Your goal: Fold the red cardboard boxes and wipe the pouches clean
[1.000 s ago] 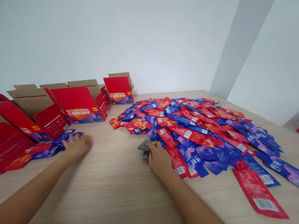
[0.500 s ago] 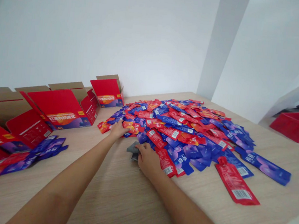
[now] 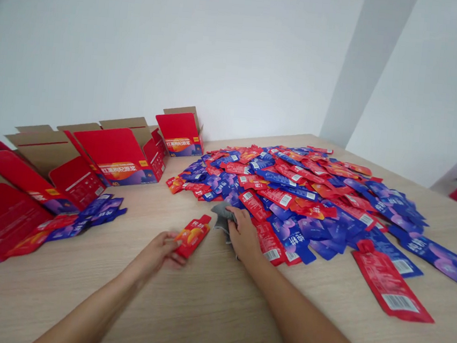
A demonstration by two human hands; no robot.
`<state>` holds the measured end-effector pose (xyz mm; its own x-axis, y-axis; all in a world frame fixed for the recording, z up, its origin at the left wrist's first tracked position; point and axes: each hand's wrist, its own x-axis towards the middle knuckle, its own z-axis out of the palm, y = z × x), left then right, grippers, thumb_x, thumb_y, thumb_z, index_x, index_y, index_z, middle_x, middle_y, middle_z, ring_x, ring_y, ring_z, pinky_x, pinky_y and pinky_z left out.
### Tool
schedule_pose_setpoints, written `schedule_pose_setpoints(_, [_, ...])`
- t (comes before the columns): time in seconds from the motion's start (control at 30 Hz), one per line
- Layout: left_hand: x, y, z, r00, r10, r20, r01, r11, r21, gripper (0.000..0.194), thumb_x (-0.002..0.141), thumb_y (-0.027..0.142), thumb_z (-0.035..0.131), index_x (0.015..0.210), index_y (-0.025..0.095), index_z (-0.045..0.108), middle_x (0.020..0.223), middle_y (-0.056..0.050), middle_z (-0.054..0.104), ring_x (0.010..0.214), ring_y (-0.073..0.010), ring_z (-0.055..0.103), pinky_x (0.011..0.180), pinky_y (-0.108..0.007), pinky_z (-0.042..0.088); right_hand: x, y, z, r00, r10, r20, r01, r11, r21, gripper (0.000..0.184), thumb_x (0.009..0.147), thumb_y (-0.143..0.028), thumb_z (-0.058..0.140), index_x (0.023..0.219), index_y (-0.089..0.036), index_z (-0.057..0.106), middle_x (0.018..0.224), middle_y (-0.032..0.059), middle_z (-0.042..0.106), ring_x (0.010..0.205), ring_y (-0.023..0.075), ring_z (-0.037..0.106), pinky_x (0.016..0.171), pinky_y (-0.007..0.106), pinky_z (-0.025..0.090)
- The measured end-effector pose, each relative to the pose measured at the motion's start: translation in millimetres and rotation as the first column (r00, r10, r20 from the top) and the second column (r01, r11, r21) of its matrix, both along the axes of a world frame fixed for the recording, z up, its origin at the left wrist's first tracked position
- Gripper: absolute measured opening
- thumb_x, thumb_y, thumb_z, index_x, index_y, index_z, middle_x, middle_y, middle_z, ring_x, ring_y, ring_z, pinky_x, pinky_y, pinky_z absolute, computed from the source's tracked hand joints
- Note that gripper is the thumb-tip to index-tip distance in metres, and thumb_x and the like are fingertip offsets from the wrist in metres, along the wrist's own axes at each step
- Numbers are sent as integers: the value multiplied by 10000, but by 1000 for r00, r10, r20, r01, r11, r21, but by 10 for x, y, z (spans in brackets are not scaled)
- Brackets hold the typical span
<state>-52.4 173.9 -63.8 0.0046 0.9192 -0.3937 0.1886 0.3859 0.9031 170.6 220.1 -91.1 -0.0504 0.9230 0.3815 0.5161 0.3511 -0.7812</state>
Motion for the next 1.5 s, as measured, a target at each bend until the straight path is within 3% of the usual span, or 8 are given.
schedule_pose_setpoints(0.13, [-32, -453, 124, 960, -199, -195, 197, 980, -34, 373, 740, 499, 519, 940, 208, 400, 695, -21, 603, 522, -188, 599, 460, -316, 467, -91, -24, -21, 998, 66, 12, -66, 998, -6, 352, 841, -185, 395, 1167, -241, 514, 1147, 47, 528, 1092, 169, 491, 948, 349, 387])
schedule_pose_setpoints(0.3, [-72, -303, 113, 780, 80, -620, 275, 847, 456, 387, 725, 381, 583, 1042, 179, 492, 1070, -112, 541, 1002, -250, 548, 853, -404, 454, -95, -31, -11, 997, 70, -13, -70, 997, 18, 343, 837, -187, 404, 1158, -234, 514, 1167, 56, 532, 1116, 168, 479, 987, 357, 358])
schedule_pose_setpoints(0.43, [58, -69, 65, 647, -103, -756, 519, 786, 337, 664, 628, 420, 688, 1203, 168, 470, 1203, -125, 476, 1163, -289, 422, 997, -419, 343, -64, -55, 2, 997, 61, -43, -58, 997, 59, 336, 827, -190, 417, 1141, -231, 531, 1148, 61, 546, 1094, 181, 497, 988, 379, 356])
schedule_pose_setpoints(0.57, [148, 2, 95, 517, -166, -839, 564, 804, 188, 567, 600, 509, 684, 1002, 125, 574, 1030, -123, 510, 1028, -290, 469, 891, -397, 405, -54, -69, -7, 995, 79, -66, -72, 993, 97, 334, 829, -190, 417, 1135, -246, 541, 1111, 53, 553, 1063, 185, 511, 970, 383, 372])
schedule_pose_setpoints(0.83, [6, -66, -44, 529, -228, -818, 711, 646, 280, 403, 773, 392, 583, 1156, 285, 524, 1317, -69, 407, 1243, -255, 325, 1034, -425, 263, -65, -81, 10, 991, 130, -24, -127, 987, 97, 331, 841, -169, 415, 1141, -247, 529, 1108, 50, 542, 1059, 186, 504, 946, 380, 389])
schedule_pose_setpoints(1.1, [-3, -97, -155, 530, 93, -843, 454, 808, 375, 287, 719, 340, 588, 940, 168, 525, 1057, -93, 501, 1031, -253, 436, 893, -406, 355, -244, -400, 229, 933, 316, 170, -332, 941, 73, 436, 803, -75, 420, 1196, -246, 499, 1116, 58, 514, 1005, 173, 512, 881, 324, 421])
schedule_pose_setpoints(1.3, [-71, -162, -34, 463, 1, -886, 490, 833, 257, 368, 644, 466, 650, 838, 177, 531, 921, -69, 516, 957, -265, 456, 829, -385, 363, -376, -445, 209, 864, 267, 426, -278, 960, -38, 434, 780, -54, 426, 1170, -212, 531, 1072, 76, 527, 995, 191, 483, 893, 341, 408])
schedule_pose_setpoints(1.5, [-27, -134, 1, 618, -5, -786, 346, 900, 265, 328, 608, 373, 683, 734, 195, 438, 774, -39, 540, 794, -225, 533, 675, -309, 385, -323, -405, 221, 911, 236, 338, -264, 964, 38, 430, 789, -64, 428, 1182, -215, 512, 1077, 74, 510, 1008, 194, 473, 909, 361, 405])
